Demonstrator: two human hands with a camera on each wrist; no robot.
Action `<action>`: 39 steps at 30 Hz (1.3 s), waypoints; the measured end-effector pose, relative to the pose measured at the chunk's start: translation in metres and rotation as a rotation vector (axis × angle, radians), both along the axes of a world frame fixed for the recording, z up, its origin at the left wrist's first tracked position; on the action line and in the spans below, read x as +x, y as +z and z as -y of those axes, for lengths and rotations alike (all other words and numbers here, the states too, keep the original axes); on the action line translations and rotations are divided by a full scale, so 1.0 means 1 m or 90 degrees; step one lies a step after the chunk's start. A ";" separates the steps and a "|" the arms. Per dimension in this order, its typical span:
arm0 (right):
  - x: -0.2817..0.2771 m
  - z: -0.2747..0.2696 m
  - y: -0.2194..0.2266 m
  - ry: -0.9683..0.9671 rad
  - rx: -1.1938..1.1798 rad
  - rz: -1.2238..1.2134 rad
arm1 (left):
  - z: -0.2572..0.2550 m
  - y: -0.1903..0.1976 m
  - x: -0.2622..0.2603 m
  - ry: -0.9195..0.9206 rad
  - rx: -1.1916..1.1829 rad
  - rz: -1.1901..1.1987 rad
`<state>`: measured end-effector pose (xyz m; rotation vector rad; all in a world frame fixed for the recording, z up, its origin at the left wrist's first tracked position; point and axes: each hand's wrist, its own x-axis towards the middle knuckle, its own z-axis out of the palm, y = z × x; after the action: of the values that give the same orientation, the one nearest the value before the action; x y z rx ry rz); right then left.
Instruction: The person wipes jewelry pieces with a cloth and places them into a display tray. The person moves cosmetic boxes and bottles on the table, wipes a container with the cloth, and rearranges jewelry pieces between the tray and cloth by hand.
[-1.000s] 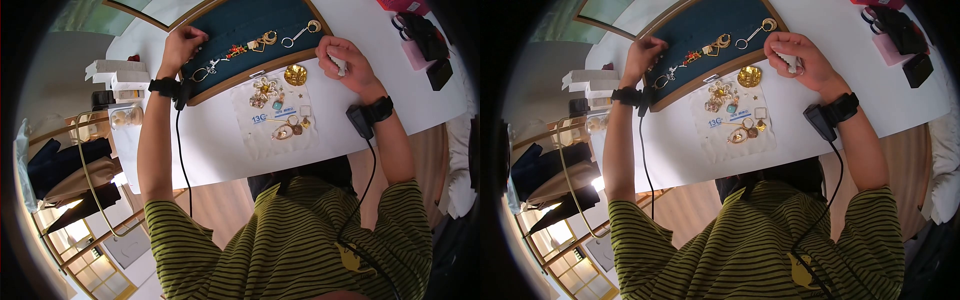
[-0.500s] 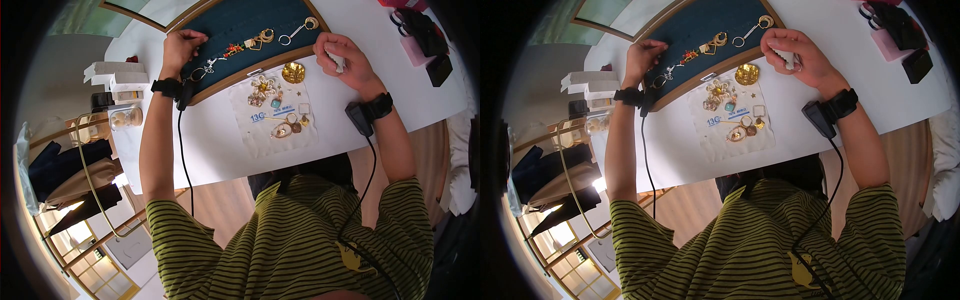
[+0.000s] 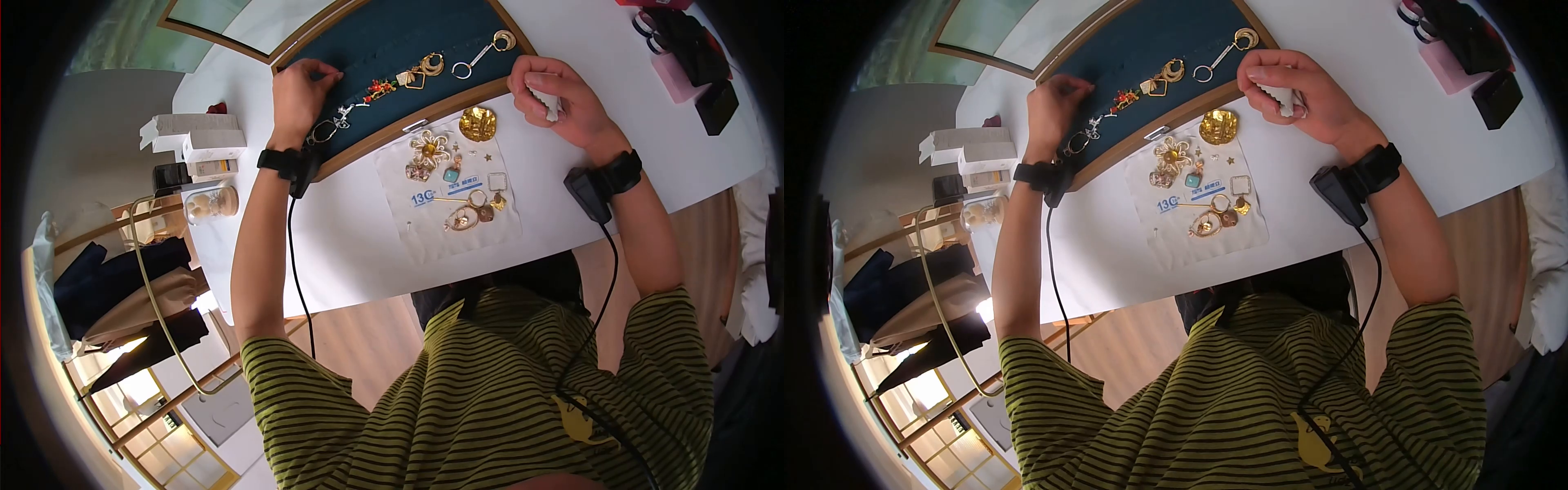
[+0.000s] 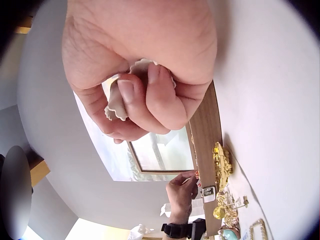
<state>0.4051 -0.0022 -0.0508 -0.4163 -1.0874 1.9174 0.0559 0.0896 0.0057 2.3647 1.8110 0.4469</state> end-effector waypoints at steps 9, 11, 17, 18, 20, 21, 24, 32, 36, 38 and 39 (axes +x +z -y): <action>-0.001 0.001 0.001 0.000 0.004 -0.003 | -0.001 0.004 -0.004 0.012 -0.007 0.004; -0.001 0.000 0.000 0.000 0.002 -0.001 | -0.003 0.004 -0.005 0.044 -0.026 -0.001; 0.000 -0.001 -0.001 0.003 0.003 -0.001 | -0.002 0.005 -0.007 0.019 -0.038 -0.023; 0.000 -0.001 -0.001 0.003 0.004 -0.001 | -0.002 0.006 -0.006 0.025 -0.042 -0.028; 0.000 -0.001 -0.001 0.005 0.003 -0.003 | -0.003 0.005 -0.008 0.031 -0.047 -0.033; 0.000 -0.001 -0.001 0.007 0.002 -0.004 | -0.006 0.001 -0.011 0.010 -0.030 -0.014; 0.000 -0.001 -0.001 0.012 0.003 -0.007 | -0.012 -0.006 -0.018 -0.022 -0.022 -0.006; -0.001 -0.001 0.000 0.011 0.000 -0.015 | -0.010 0.000 -0.012 -0.032 -0.063 -0.026; -0.001 -0.001 -0.002 0.006 -0.004 -0.013 | -0.013 0.000 -0.016 -0.057 -0.090 -0.012; -0.001 -0.001 -0.002 0.007 -0.003 -0.016 | -0.014 0.002 -0.017 -0.060 -0.099 -0.004; -0.001 -0.001 -0.002 0.008 -0.002 -0.018 | -0.015 0.003 -0.017 -0.040 -0.136 0.020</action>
<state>0.4046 -0.0010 -0.0527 -0.3839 -1.0708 1.9310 0.0391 0.1045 0.0083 2.2482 1.6736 0.2668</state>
